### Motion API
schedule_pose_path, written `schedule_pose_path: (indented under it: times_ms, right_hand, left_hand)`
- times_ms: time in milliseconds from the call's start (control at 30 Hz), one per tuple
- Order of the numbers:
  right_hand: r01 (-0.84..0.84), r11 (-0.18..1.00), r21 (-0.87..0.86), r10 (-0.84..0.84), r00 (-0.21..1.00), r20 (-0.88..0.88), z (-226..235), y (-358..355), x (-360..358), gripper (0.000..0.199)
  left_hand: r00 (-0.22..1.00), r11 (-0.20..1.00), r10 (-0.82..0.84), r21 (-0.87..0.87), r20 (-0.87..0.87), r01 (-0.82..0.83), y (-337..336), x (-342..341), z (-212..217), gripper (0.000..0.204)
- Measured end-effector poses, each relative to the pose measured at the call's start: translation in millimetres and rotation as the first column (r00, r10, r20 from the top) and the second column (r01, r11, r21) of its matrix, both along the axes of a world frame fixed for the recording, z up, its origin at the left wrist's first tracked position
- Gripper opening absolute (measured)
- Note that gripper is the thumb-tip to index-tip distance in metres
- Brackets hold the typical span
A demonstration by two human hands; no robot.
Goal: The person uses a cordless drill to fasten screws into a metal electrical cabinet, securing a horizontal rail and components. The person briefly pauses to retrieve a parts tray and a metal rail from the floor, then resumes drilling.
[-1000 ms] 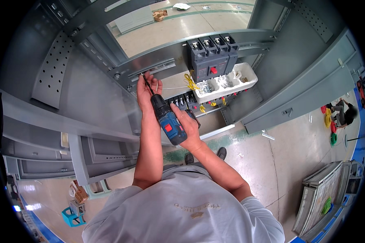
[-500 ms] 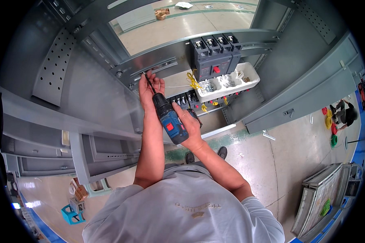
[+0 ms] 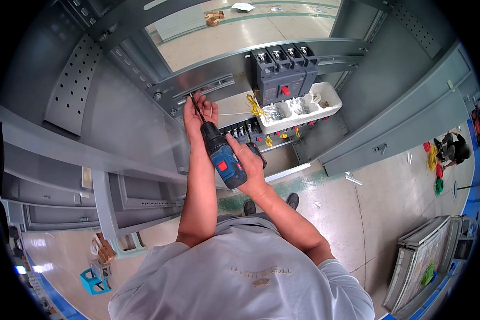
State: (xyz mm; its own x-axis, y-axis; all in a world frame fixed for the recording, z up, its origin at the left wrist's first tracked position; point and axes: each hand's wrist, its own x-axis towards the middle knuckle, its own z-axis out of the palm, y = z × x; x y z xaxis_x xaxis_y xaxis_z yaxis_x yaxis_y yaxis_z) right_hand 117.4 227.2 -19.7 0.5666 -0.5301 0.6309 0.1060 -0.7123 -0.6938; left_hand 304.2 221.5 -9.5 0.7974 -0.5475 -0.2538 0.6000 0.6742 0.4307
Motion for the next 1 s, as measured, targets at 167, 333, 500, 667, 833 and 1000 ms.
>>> schedule_pose_path:
  times_ms: [167, 333, 500, 667, 833, 1000]
  right_hand:
    - [0.009, 1.000, 0.020, -0.008, 0.999, -0.048, -0.4, -0.1, -2.9, 0.065]
    - [0.004, 0.999, 0.040, -0.002, 0.999, -0.051, 2.9, -0.3, -1.7, 0.064]
    - [0.008, 1.000, 0.005, -0.008, 1.000, -0.021, 3.8, -1.1, 0.2, 0.064]
    - [0.001, 1.000, -0.023, 0.000, 0.999, 0.051, 6.2, 2.8, 3.7, 0.070]
    - [0.040, 0.999, 0.027, -0.039, 0.999, -0.025, 7.3, 10.0, 3.1, 0.071]
    - [0.082, 0.983, 0.166, -0.076, 0.996, -0.044, 14.0, 24.1, 4.9, 0.072]
  left_hand:
    - [0.994, 0.995, 0.042, 0.090, 0.102, -0.051, -0.2, 4.8, -6.8, 0.032]
    - [0.987, 0.991, 0.054, 0.112, 0.151, -0.071, 1.1, 6.5, -6.8, 0.031]
    - [0.988, 0.992, 0.056, 0.106, 0.141, -0.071, 0.9, 4.8, -3.8, 0.031]
    - [0.998, 0.994, 0.010, -0.106, 0.054, -0.004, -0.2, 8.4, -10.2, 0.026]
    - [1.000, 0.983, -0.004, -0.183, -0.023, 0.000, -1.0, 3.2, -2.9, 0.022]
    - [0.999, 0.986, -0.019, -0.164, -0.049, 0.010, -0.3, 1.9, -1.3, 0.023]
